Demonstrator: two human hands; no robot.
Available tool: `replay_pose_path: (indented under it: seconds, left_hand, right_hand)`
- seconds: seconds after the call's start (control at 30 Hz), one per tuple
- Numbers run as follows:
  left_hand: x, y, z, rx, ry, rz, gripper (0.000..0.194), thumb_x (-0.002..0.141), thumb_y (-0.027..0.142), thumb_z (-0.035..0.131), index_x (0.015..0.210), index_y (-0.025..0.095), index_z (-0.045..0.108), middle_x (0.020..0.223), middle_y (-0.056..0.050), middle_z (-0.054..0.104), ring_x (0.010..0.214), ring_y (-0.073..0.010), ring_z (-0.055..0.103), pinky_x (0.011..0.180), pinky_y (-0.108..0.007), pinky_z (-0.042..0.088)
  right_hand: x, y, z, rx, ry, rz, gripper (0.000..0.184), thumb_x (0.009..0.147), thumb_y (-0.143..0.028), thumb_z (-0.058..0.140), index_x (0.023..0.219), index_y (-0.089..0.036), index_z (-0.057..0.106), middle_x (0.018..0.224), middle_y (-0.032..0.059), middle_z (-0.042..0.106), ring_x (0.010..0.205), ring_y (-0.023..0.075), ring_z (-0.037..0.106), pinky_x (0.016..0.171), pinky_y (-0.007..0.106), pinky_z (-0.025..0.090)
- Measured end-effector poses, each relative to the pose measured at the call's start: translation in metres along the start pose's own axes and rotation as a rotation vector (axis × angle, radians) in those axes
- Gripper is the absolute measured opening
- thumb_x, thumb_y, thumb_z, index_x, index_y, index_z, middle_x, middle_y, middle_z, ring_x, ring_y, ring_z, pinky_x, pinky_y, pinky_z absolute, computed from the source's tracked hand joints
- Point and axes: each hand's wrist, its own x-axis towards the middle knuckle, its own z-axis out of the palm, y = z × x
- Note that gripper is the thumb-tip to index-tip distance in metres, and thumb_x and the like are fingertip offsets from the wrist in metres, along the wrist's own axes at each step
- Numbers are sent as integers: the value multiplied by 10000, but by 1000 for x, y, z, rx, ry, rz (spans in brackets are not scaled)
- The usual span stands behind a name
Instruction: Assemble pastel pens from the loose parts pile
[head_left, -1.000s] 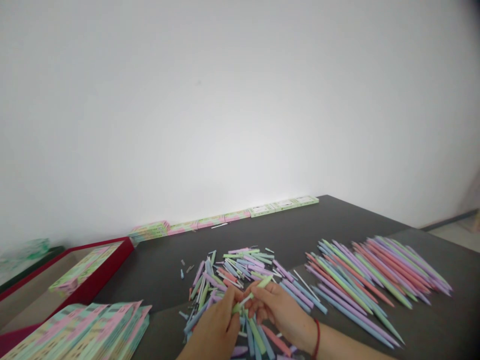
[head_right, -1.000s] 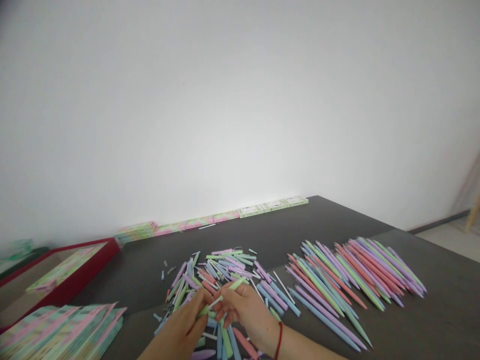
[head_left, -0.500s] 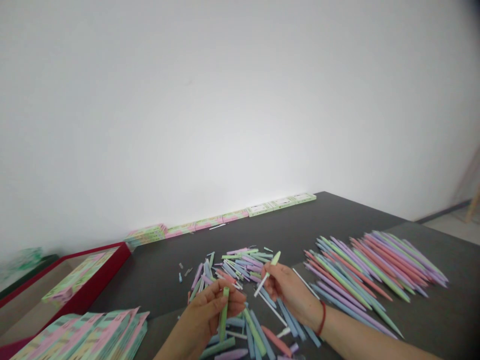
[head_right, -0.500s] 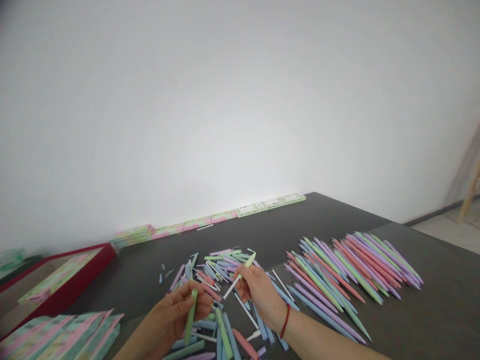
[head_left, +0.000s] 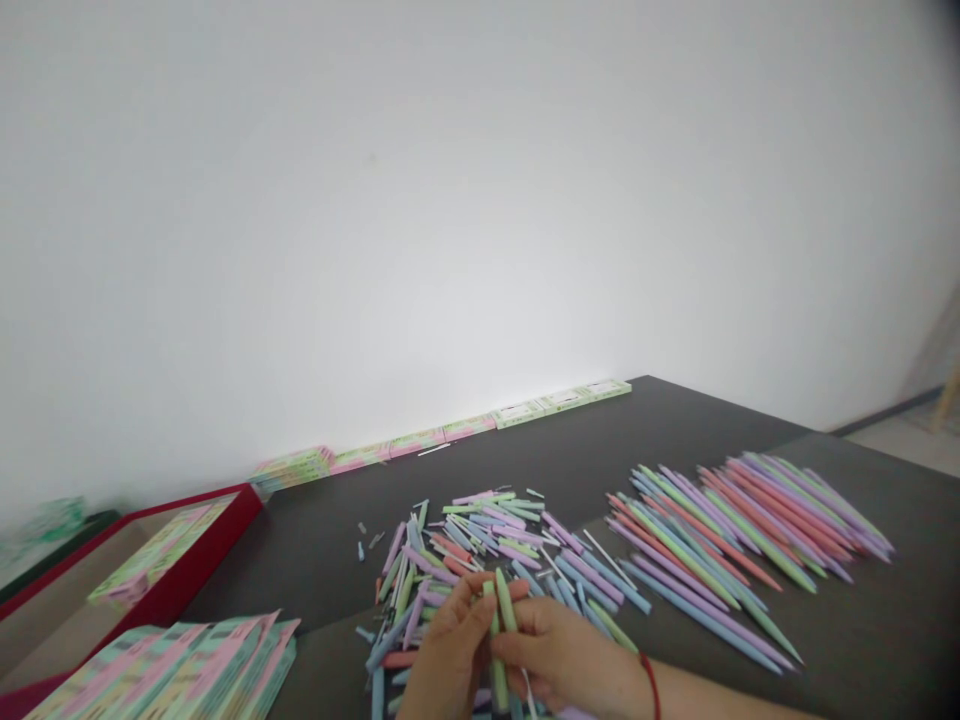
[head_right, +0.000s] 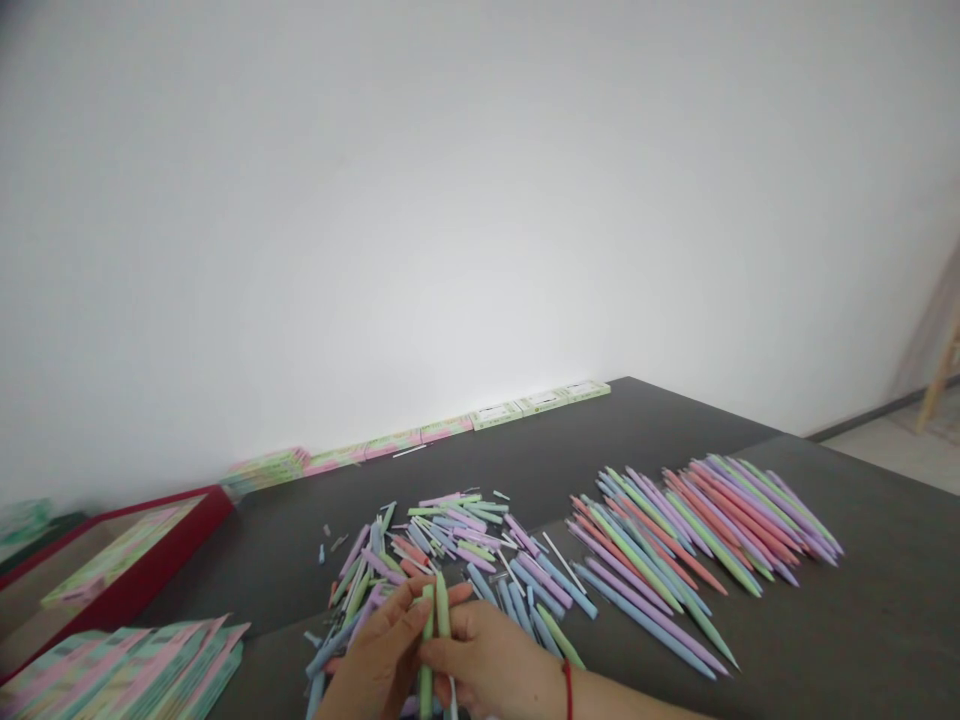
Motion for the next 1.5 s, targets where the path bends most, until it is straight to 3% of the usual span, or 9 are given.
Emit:
replay_pose_path:
  seconds: [0.2, 0.3, 0.4, 0.57, 0.77, 1.1, 1.23, 1.37, 1.5]
  left_hand:
    - [1, 7, -17, 290, -13, 76, 321, 746, 283, 559, 1046, 175, 595, 1040, -87, 660, 1032, -233, 591, 813, -325, 478]
    - [0, 12, -24, 569, -89, 76, 439, 678, 134, 452, 1100, 180, 564, 941, -54, 672, 785, -179, 635, 712, -302, 483]
    - [-5, 13, -20, 896, -156, 207, 556, 613, 60, 423, 1136, 205, 545, 935, -31, 661, 663, -139, 594, 584, -242, 439]
    - [-12, 15, -10, 1145, -164, 476, 499, 652, 41, 466, 1104, 223, 572, 1152, -71, 601, 1024, -217, 556, 806, -290, 449]
    - [-11, 16, -12, 1135, -30, 442, 383, 711, 83, 467, 1058, 218, 555, 826, -10, 615, 545, -121, 524, 508, -231, 426]
    - [-13, 23, -8, 1273, -154, 603, 130, 829, 223, 518, 856, 233, 644, 833, -47, 625, 751, -195, 583, 700, -281, 440]
    - [-7, 32, -13, 1188, 18, 560, 150, 845, 310, 502, 847, 224, 625, 797, -33, 632, 705, -192, 571, 627, -264, 421]
    - [8, 34, -20, 1119, 81, 440, 224, 854, 386, 465, 837, 206, 597, 691, 2, 582, 621, -175, 536, 543, -249, 392]
    - [18, 30, -14, 1325, 5, 501, 193, 862, 329, 458, 823, 200, 596, 747, -14, 594, 692, -183, 547, 635, -274, 396]
  right_hand:
    - [1, -6, -16, 855, -112, 325, 172, 788, -214, 548, 654, -114, 509, 460, -62, 454, 301, -17, 270, 292, 80, 77]
    - [2, -5, -23, 1044, -182, 433, 194, 822, -198, 501, 662, -89, 513, 475, -39, 471, 309, -16, 321, 290, 64, 83]
    - [1, -4, -24, 1098, -181, 450, 190, 849, -170, 445, 703, -79, 525, 480, -32, 486, 303, -16, 328, 289, 55, 87]
    - [1, -7, -26, 1017, -157, 423, 249, 872, -172, 377, 725, -64, 546, 458, -39, 464, 280, -16, 285, 277, 65, 65]
    - [5, -4, -40, 964, -124, 362, 253, 880, -194, 390, 742, -68, 561, 467, -43, 452, 277, -10, 247, 273, 79, 71]
    - [4, 3, -20, 875, -50, 360, 314, 916, -247, 411, 676, -90, 538, 462, -42, 454, 293, -11, 293, 292, 77, 89]
    - [5, 2, -32, 754, -56, 325, 358, 932, -279, 358, 763, -71, 595, 451, -57, 431, 289, -4, 220, 294, 98, 68]
    - [5, -2, -44, 489, 78, 127, 302, 885, -282, 413, 786, -86, 620, 472, -52, 467, 309, 4, 198, 311, 126, 65]
    - [5, -5, -42, 239, 213, -52, 282, 820, -385, 505, 832, -127, 616, 465, -75, 477, 306, 14, 192, 318, 155, 74]
